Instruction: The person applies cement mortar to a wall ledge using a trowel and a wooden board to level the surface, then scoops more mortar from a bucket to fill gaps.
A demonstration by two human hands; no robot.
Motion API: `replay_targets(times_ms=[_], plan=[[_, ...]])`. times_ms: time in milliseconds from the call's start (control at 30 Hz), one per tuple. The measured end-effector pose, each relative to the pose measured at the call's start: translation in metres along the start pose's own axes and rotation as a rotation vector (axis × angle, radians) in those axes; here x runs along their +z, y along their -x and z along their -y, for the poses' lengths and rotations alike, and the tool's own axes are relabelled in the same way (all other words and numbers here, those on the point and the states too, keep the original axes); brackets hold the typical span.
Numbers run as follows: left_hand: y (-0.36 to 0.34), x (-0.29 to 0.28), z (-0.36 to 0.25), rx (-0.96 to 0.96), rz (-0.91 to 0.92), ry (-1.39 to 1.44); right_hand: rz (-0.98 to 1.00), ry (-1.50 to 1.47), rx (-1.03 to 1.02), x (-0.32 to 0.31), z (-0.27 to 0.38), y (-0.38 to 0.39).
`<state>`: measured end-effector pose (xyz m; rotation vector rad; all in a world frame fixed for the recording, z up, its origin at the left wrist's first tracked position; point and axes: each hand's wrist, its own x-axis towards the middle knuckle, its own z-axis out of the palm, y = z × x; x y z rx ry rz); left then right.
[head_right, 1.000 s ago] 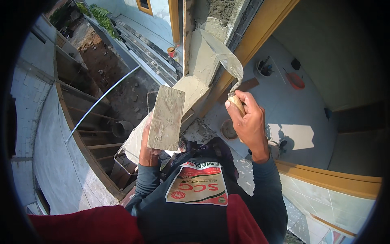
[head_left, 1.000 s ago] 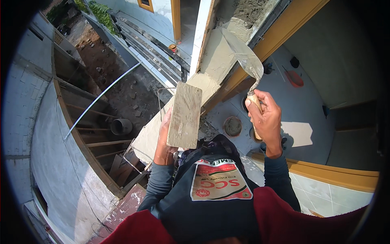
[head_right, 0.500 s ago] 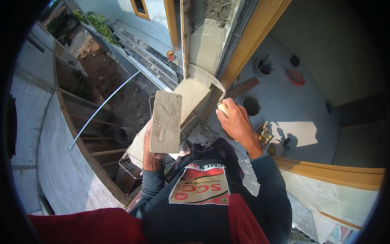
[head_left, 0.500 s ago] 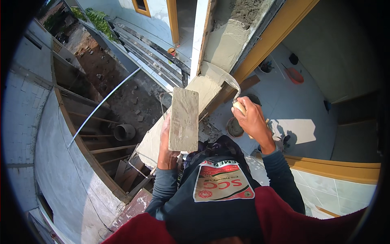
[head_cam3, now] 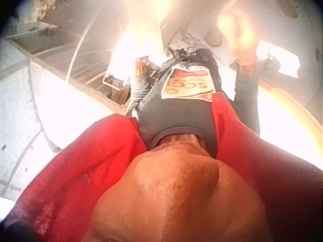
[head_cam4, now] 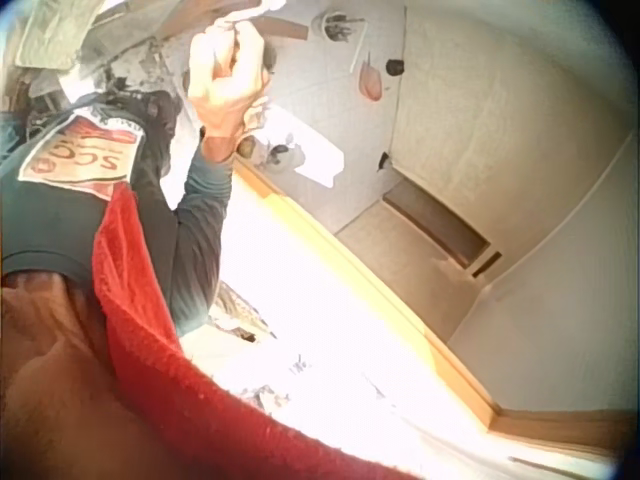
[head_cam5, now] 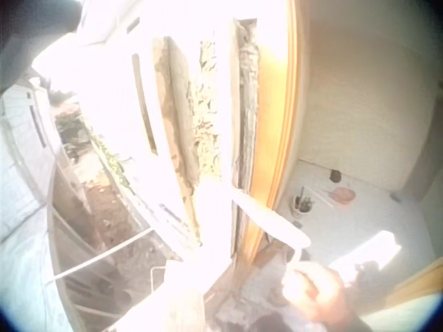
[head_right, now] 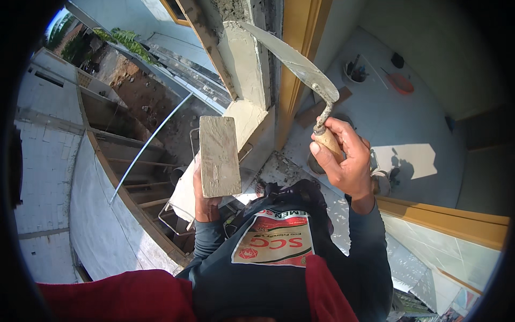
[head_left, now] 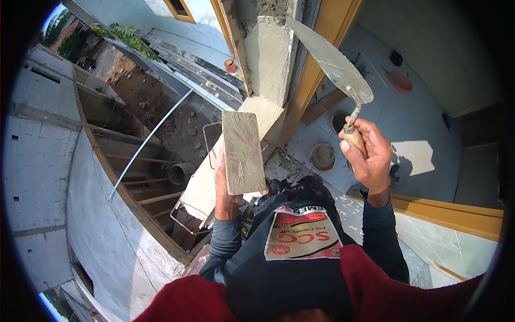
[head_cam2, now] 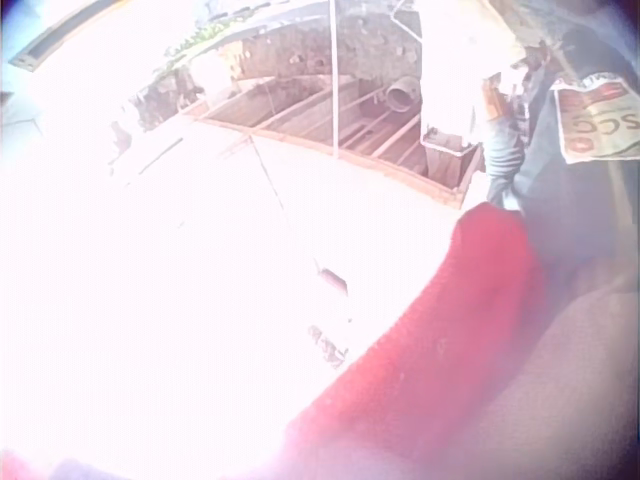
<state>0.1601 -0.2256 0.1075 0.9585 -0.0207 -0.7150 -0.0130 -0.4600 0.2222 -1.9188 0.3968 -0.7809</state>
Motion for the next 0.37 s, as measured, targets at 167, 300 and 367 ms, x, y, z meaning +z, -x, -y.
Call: replay_targets(times_ms=[167,300,367], plan=[[0.002,0.004,0.025,0.144,-0.075,0.004,0.337,0.136,0.104,0.005,-0.059,0.026],[-0.003,0.009,0.036,0.277,-0.18,0.068,0.319,0.194,0.052,0.051,-0.105,0.027],[0.003,0.007,0.038,0.243,-0.305,-0.099,0.361,0.169,0.064,0.068,-0.113,0.021]])
